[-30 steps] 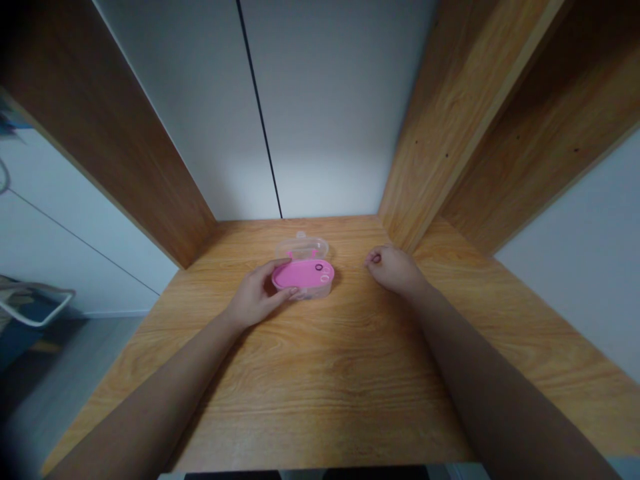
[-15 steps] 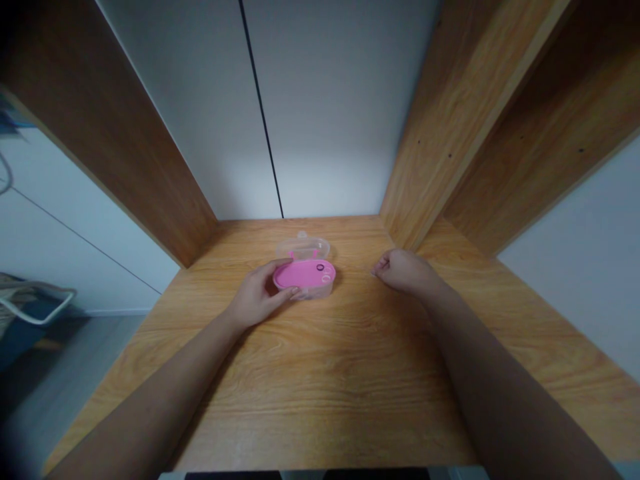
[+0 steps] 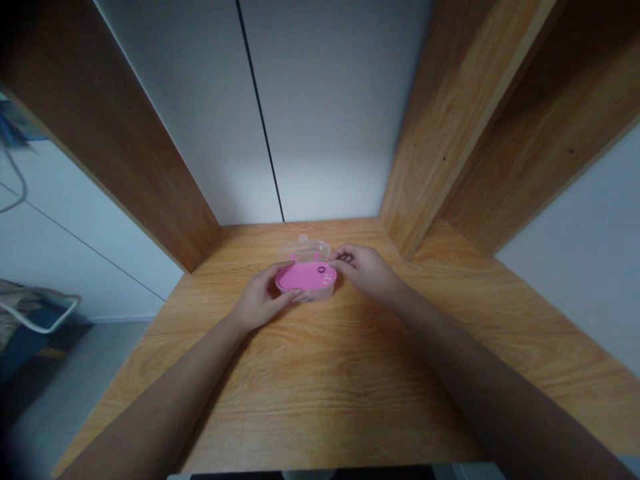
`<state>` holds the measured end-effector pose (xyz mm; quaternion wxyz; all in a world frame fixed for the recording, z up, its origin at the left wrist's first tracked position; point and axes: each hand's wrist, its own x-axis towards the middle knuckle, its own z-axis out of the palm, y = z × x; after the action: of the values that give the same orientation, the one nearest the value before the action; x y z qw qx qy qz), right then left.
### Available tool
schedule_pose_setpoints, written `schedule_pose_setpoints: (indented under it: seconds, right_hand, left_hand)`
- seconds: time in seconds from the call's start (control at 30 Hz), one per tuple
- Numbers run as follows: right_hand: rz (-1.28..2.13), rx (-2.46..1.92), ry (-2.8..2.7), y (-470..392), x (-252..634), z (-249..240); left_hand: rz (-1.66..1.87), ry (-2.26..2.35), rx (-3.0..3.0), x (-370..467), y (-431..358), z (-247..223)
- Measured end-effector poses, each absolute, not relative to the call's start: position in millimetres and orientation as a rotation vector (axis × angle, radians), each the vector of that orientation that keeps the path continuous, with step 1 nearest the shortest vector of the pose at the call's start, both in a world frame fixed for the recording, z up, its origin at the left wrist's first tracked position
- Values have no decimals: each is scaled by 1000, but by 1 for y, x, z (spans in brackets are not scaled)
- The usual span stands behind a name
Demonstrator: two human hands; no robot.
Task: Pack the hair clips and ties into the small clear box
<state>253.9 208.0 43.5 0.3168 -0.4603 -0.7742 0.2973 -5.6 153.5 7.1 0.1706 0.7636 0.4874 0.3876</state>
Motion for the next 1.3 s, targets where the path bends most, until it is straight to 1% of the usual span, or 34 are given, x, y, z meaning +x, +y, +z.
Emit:
schedule_pose_setpoints:
  seconds: [0.03,0.2,0.3,0.4,0.5,0.6,0.7,0.8,0.93,1.13,1.3]
  right_hand:
    - [762,-1162,-2086,205,245,48]
    - [347,-1009,-2411,198,214,60]
    - [264,-991,-2490,199,210,63]
    - [243,-967,-2468,200,216,64]
    - [267,-1011,-2251,203,224,57]
    - [395,-1144,-1906,208,231,38]
    - [476,-1210,-1728,205,234,18]
    - [307,-1114,-1828,192,232,13]
    - [161,-1070,-2034,179,222,28]
    - [224,-1301,-2220,186,209,54]
    - [211,-1349,-2394,185,207,67]
  left_hand:
    - [1101,1383,2170,-6,153,7]
    - [1101,1362,2160,-5,153,7]
    - [1112,1352,2154,-5,153,7]
    - [1122,1341,2159,-5,154,6]
    - [1118,1360,2167,-5,154,6]
    - [1111,1366,2172,-5,154,6]
    - [1107,1363,2176,-5,153,7]
    - [1096,1376,2175,-5,153,9]
    - [1084,1371,2173,-5,153,9]
    - [1086,1363,2185,-6,153,8]
    - [1084,1383,2183,-6,153,6]
